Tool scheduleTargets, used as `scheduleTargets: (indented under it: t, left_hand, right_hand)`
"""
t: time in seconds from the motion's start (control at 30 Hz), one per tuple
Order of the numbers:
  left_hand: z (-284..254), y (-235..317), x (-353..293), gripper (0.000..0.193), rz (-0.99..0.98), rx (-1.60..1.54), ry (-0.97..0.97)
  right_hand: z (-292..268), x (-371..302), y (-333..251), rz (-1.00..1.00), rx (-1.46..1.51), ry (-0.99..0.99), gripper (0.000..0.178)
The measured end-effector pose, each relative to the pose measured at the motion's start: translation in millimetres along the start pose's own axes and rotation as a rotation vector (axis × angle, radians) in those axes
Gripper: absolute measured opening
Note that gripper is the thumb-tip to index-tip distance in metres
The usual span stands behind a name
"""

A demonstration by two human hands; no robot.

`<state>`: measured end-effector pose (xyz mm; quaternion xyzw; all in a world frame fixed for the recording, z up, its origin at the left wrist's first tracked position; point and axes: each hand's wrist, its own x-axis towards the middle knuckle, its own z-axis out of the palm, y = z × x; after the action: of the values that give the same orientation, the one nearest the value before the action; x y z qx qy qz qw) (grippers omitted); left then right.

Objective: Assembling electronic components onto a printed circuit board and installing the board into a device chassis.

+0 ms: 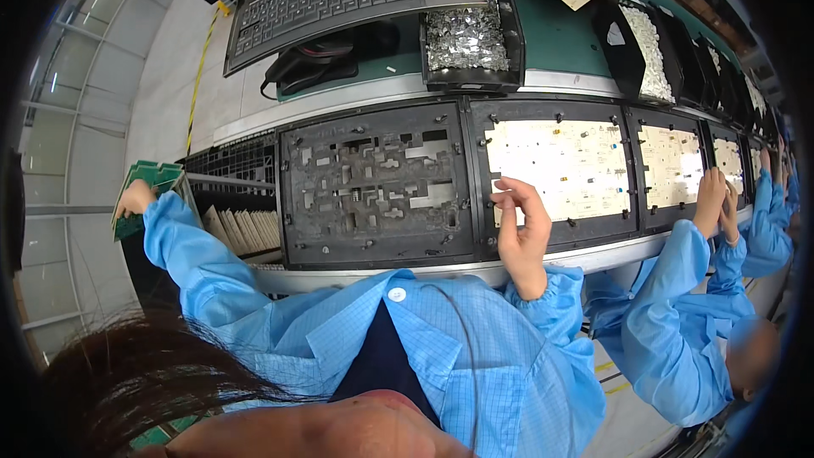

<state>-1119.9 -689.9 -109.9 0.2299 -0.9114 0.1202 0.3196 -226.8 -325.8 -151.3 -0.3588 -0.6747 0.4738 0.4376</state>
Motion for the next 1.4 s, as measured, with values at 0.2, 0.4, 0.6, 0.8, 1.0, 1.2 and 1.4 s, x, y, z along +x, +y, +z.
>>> scheduleTargets:
  t: [0.2,0.4,0.6,0.8,1.0,1.2,1.4]
  left_hand:
    - [-314.2,-142.1,-270.7,0.05,0.174,-1.837,-0.233]
    - [-402.1,-225.6,-321.0,0.046,0.317,-1.731,-0.482]
    - [-363.1,-154.7,-341.6,0.044,0.626,-1.602,-1.275]
    - [-321.3,-74.7,-369.8,0.042,1.052,-1.562,-1.55]
    - [-302.1,-32.3,-402.1,0.038,1.102,-1.43,-1.523]
    - [-291.3,-30.7,-411.9,0.033,1.091,-1.418,-1.37]
    - [-282.8,-41.8,-427.4,0.038,1.444,-1.043,-0.465]
  right_hand:
    - [28.9,3.8,-13.4,-0.034,-0.014,-0.097,0.027]
    - [39.6,35.0,-34.3,-0.2,-0.055,-0.259,0.043]
    - [63.1,71.8,-34.7,-0.291,-0.034,-0.427,0.08]
    - [65.0,88.7,-0.7,-0.04,0.274,-0.521,0.081]
    - [66.0,81.9,18.5,0.153,0.1,-0.472,0.077]
    - [63.9,81.3,21.8,0.118,-0.121,-0.416,0.078]
    - [61.9,81.9,37.5,-0.151,-0.662,-0.415,0.078]
